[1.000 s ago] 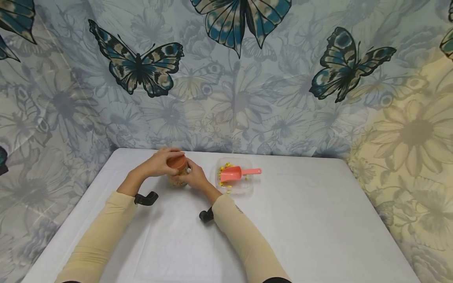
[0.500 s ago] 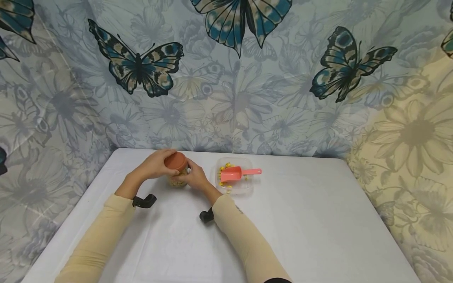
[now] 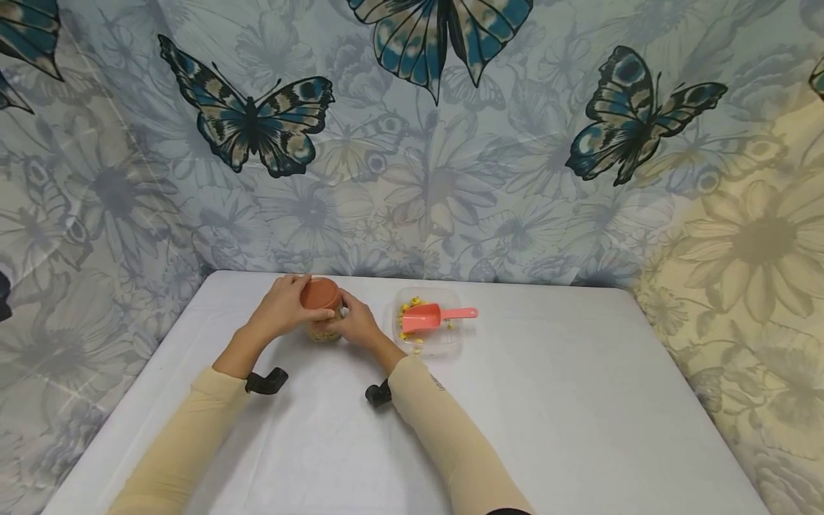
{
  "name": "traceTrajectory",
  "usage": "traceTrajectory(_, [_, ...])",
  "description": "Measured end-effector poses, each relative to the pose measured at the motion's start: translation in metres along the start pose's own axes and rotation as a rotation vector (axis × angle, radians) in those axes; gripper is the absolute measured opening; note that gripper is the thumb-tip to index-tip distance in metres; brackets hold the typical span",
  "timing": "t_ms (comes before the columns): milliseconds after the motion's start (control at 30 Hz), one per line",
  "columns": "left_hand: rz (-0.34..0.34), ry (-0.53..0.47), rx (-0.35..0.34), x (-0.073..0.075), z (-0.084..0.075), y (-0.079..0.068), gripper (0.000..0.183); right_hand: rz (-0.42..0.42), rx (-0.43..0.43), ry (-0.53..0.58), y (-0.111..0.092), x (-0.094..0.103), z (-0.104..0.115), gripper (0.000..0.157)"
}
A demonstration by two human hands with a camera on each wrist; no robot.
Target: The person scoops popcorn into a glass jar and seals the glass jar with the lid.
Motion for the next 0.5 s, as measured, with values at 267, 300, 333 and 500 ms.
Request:
traceTrajectory(267, [0.063,-0.095,-0.074,-0.002,0.012,0.008,0.089,0.007,0.01,-0.028,0.001,0.001,0.001,0.079])
traceTrajectory(300, [0.098,-0.109,-0.104,0.0,0.015,0.01,0.089,0.008,0.01,-0.033,0.001,0.001,0.001,0.08])
traceTrajectory(333, [0.132,-0.13,-0.13,0.001,0.017,0.013,0.089,0.01,0.011,-0.039,0.001,0.001,0.001,0.081])
traceTrajectory(500, [0.221,-0.174,-0.177,0.006,0.02,0.017,0.091,0.012,0.022,-0.052,0.002,0.001,0.002,0.083])
Point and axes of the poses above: each hand's wrist, its own y-axis towards the middle knuckle, its own x-axis out of the back of the hand, z = x × y, the point moved 3 cm from there along y, towards the middle knuckle, and after that the axes turned 11 degrees about x, right-handed, at the moved point
